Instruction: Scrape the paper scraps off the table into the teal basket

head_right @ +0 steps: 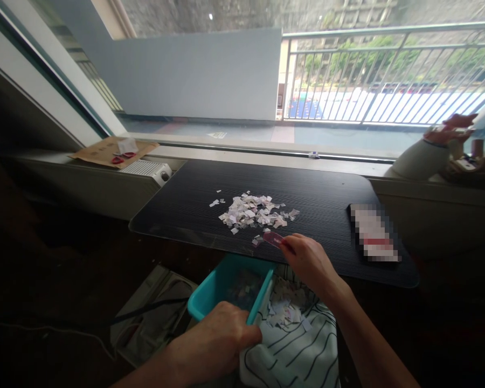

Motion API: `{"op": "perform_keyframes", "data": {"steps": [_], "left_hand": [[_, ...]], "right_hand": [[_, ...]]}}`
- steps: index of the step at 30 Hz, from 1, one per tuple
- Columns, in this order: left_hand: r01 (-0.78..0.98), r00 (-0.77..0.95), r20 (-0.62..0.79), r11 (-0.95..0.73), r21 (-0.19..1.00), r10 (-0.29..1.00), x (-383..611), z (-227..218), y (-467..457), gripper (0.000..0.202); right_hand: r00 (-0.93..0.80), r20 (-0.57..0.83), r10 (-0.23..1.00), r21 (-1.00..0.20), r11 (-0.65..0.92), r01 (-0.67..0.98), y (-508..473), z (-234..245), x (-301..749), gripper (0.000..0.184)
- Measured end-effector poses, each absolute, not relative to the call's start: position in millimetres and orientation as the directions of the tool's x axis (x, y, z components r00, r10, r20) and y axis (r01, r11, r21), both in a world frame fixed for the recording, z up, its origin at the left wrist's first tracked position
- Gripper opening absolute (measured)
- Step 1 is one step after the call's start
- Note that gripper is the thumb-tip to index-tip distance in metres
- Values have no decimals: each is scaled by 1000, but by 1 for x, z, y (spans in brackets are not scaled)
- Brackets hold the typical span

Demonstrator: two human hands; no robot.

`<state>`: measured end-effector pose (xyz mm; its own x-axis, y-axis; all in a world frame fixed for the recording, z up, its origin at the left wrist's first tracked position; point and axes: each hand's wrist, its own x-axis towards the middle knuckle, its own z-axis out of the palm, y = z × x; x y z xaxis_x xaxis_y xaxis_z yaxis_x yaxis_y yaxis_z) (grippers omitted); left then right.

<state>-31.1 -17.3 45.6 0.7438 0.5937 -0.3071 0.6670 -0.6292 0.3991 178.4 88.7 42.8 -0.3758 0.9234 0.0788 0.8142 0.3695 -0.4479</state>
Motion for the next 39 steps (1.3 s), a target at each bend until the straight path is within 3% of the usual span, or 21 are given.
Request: {"op": "perform_keyframes", "data": {"steps": [13,30,39], "left_hand": [[661,750,-285,-656,364,597,-29,50,-15,8],[682,730,-267,-648,340,629,-36,50,-16,5],[710,697,-260,-593,381,668,-46,41,-20,6]], "right_hand": [[-430,71,900,-529,400,749,80,39,159,28],[-533,57,844,-537,477,696,76,43,151,32],[-303,164,939,-413,344,843,101,37,177,31]]}}
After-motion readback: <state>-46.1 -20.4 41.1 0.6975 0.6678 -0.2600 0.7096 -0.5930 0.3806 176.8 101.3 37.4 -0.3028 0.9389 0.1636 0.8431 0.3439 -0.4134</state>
